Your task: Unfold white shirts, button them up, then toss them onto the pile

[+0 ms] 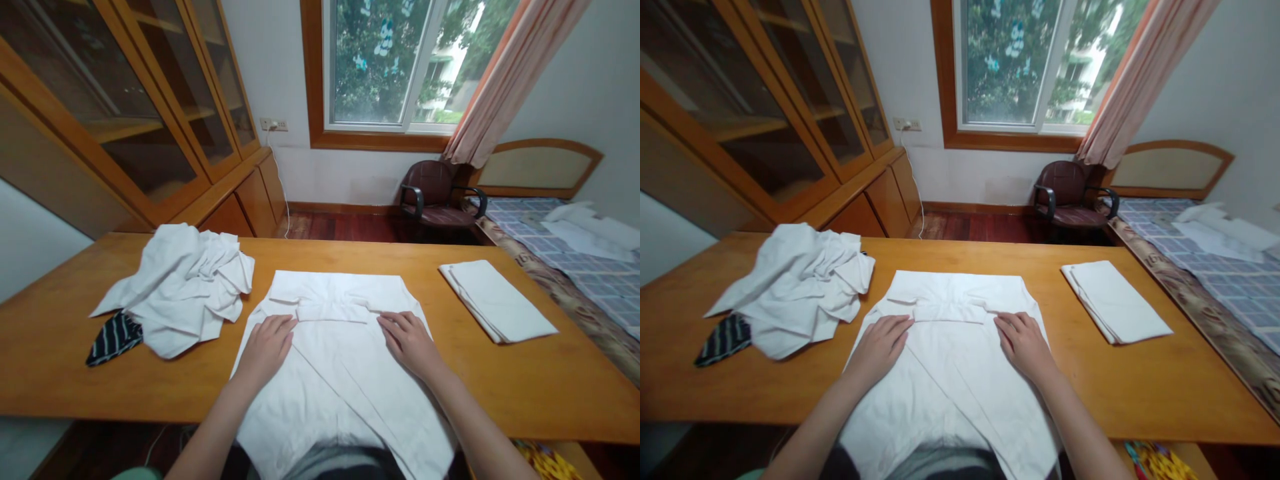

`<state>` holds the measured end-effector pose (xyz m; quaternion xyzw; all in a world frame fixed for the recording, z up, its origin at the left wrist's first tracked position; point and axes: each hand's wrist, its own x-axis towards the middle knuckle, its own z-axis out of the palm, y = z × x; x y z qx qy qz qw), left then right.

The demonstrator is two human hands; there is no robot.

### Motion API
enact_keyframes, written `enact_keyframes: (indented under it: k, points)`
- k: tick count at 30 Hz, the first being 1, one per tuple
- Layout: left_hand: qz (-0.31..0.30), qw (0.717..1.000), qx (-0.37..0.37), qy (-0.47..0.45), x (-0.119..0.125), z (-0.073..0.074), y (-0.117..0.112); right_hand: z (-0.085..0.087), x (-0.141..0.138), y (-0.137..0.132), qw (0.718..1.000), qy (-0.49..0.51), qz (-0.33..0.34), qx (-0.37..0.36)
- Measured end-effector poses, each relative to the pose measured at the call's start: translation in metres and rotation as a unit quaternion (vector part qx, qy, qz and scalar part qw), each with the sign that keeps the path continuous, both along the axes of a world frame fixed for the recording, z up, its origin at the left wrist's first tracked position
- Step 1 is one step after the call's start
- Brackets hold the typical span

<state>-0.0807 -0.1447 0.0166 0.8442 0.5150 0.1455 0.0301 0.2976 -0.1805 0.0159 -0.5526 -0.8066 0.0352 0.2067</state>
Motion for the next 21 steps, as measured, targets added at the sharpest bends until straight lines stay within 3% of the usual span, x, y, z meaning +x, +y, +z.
enact_keyframes:
  k: [5, 9, 17, 21]
  points:
    - [-0.004, 1.0, 0.007, 0.029, 0.017, -0.001, 0.024, 0.005, -0.013, 0.013, 1.0, -0.014, 0.003, -0.014]
    - [-0.036, 0.998, -0.046, 0.006, 0.025, 0.0, 0.048, 0.006, -0.02, 0.033, 1.0, 0.005, 0.015, -0.009]
    - [-0.032, 0.989, -0.062, -0.134, 0.039, 0.02, 0.113, 0.008, -0.02, 0.099, 0.991, 0.129, 0.015, 0.012]
    - [-0.006, 0.979, -0.03, -0.201, 0.045, 0.019, 0.132, 0.012, -0.023, 0.122, 0.984, 0.168, 0.009, 0.066]
